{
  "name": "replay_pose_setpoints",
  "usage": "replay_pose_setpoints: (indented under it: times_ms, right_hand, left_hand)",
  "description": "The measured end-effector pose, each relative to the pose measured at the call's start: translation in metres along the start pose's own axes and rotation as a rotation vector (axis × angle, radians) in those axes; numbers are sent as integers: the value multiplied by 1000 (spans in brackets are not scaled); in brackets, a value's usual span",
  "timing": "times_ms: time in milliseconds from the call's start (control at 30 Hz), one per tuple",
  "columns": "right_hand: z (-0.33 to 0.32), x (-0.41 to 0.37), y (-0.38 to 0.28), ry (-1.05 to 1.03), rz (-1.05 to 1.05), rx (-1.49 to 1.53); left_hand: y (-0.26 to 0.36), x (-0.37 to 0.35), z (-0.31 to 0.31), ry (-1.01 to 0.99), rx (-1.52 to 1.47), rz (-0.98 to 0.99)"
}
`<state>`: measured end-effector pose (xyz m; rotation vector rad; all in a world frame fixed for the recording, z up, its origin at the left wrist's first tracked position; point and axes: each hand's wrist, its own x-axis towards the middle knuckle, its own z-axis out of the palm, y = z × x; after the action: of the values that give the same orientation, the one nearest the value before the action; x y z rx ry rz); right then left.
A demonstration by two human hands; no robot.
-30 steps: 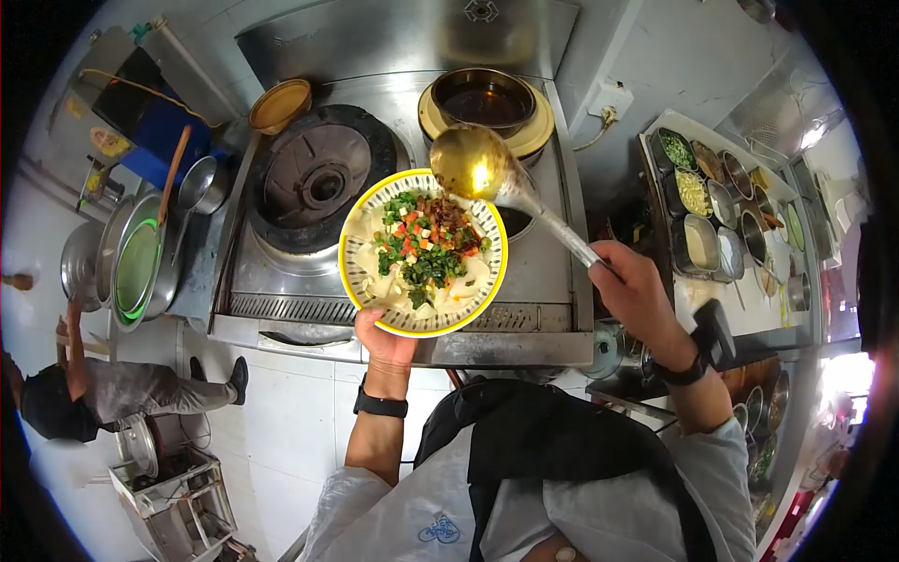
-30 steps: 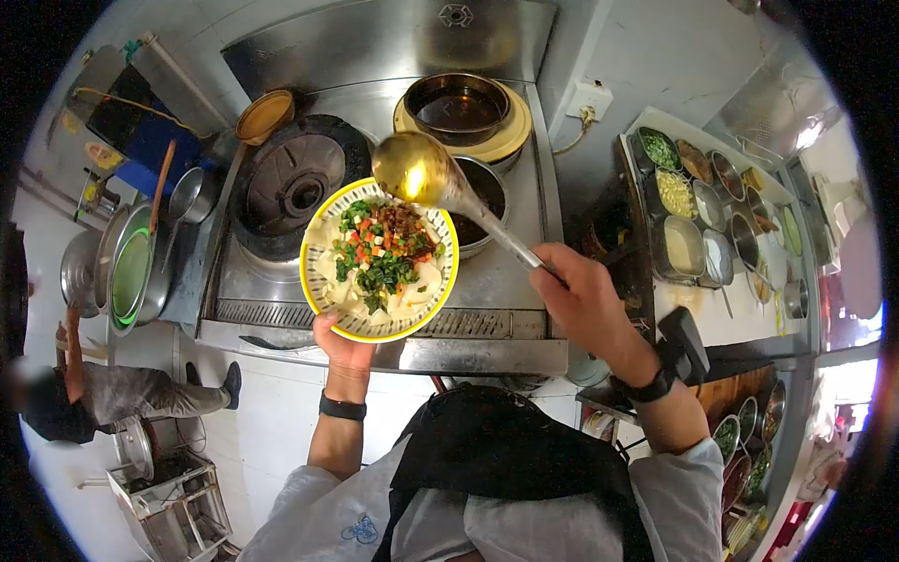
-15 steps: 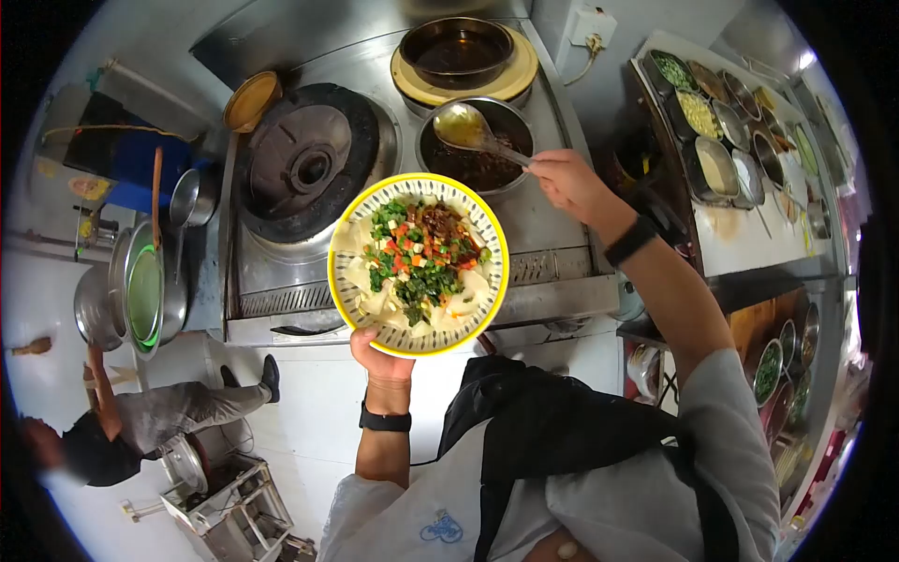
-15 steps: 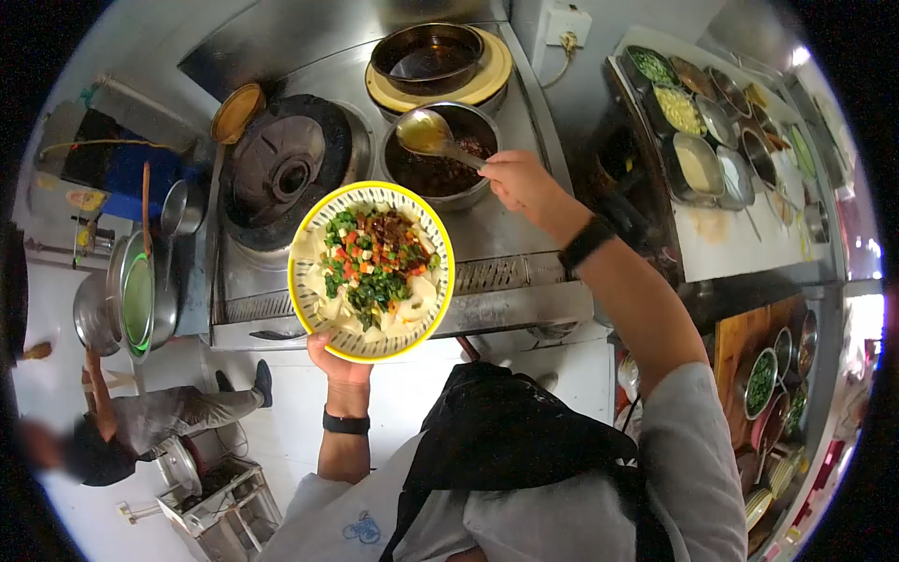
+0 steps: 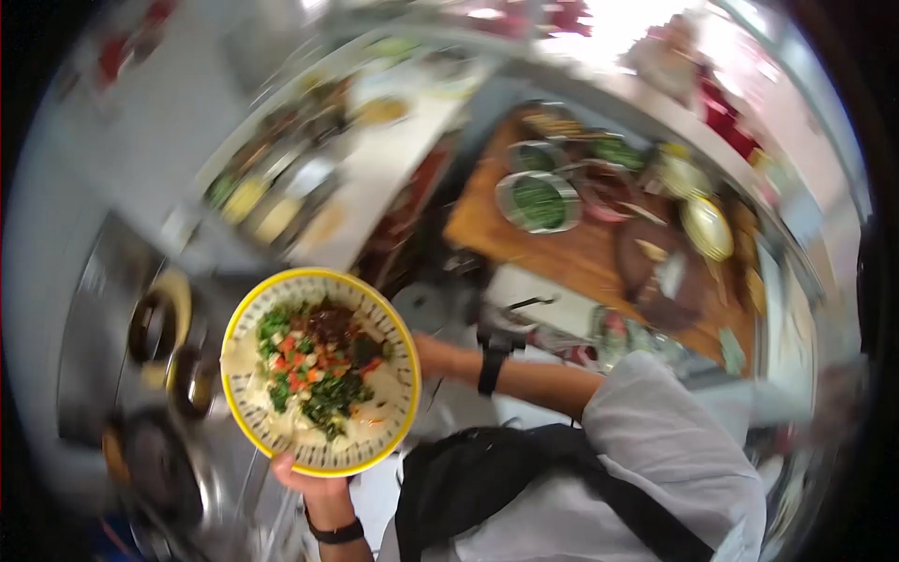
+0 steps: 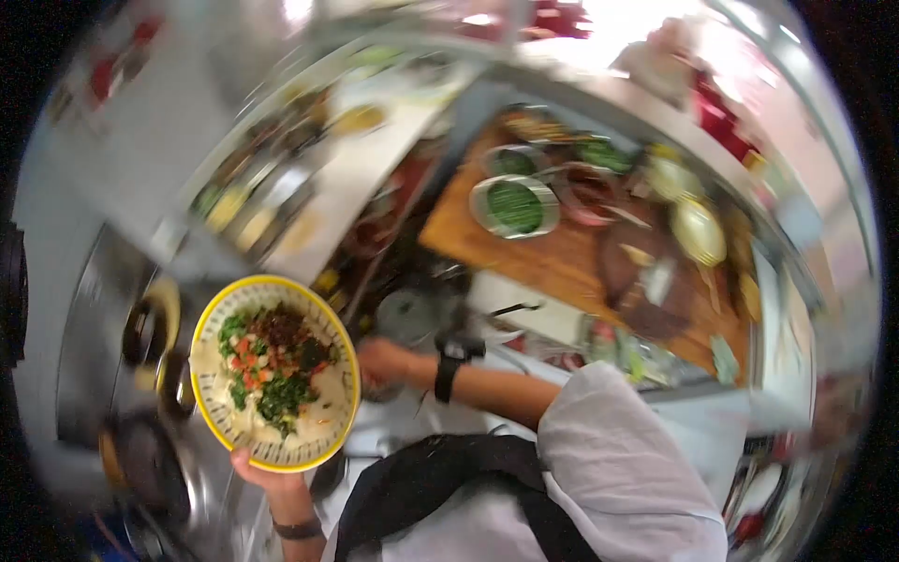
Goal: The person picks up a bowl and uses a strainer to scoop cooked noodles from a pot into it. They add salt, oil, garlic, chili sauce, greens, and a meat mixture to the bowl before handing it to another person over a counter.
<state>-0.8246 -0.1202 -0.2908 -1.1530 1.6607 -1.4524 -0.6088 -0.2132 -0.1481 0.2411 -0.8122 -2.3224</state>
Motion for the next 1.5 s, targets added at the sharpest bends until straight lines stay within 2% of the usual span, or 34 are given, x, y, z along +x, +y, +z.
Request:
replay_pose_setpoints:
  times_ms: [33,67,133,167,200,300,333,367,400,467,533,567,600,633,667,767,800,933,1033,1100,1133,1167,1233,1300,1367,1433,1500]
  right_hand:
    - [-33,-50,-11,59,382,316]
    - [-68,-103,-9,58,428,308]
    - [-121,-209,-26,298,545,474]
    - [-149,-259,-33,367,633,478]
    - [-168,-261,-31,532,685,530]
    - [-187,-351,-38,782,619,576]
    - [-188,-378,-34,825,622,596]
    - [-185,-398,-35,930,561,668]
    - [-181,-422,-18,984,553,723]
    - [-178,-453,-26,1077,627,678]
    - [-166,-481,-8,1206,702,512]
    - [-161,-488,-13,1279,749,362]
    - [-155,-495,-4,1339,764,333]
    - [-142,-506,7,1399,788,304]
    - [-131,-518,27,1473,808,316]
    - [-63,-565,146,1736,833,545]
    - [-57,-560,141,1764,866,561]
    - [-52,-535,136,1818,874,652]
    - [-53,-513,131,1889,759,762]
    - [-56,-505,123,1929,713,813]
    - [-62,-500,115,1875,917,634]
    - [-67,-495,107,1801,1112,459]
    - [-66,-490,113,1856,967,595]
    - [-138,-464,20,1881,853,680]
    - [-153,-457,20,1875,1019,626]
    - [-164,-458,10,1864,929,743]
    - [-165,-465,14,1832,978,722]
  left_hand:
    - [-32,14,34,-67,-18,-66]
    - [-61,22,67,-119,-26,-117]
    - [-124,37,147,-74,-42,-291]
    - [-160,45,184,-163,-54,-319]
    - [-186,101,207,-222,-92,-366]
    - [-263,139,312,-603,-180,-520]
    - [-290,152,340,-664,-265,-654]
    - [-313,161,371,-744,-252,-673]
    - [-342,176,394,-751,-233,-705]
    - [-392,196,446,-837,-232,-736]
    - [-441,216,491,-736,-128,-769]
    - [-465,228,515,-770,-125,-786]
    - [-489,239,535,-660,-82,-808]
    - [-513,249,550,-545,-37,-830]
    - [-536,260,564,-577,-50,-849]
    - [-600,296,598,-621,-119,-909]
    - [-610,296,611,-556,-60,-865]
    - [-687,338,640,-588,-45,-930]
    - [-711,340,655,-569,49,-916]
    - [-726,347,665,-487,42,-881]
    - [-732,350,672,-466,42,-874]
    - [-735,354,676,-460,55,-864]
    - [-741,357,681,-460,90,-852]
    - [-743,355,680,-461,122,-848]
    - [-739,348,678,-462,145,-840]
    - [-731,334,677,-465,169,-830]
    - [-716,312,675,-473,189,-807]
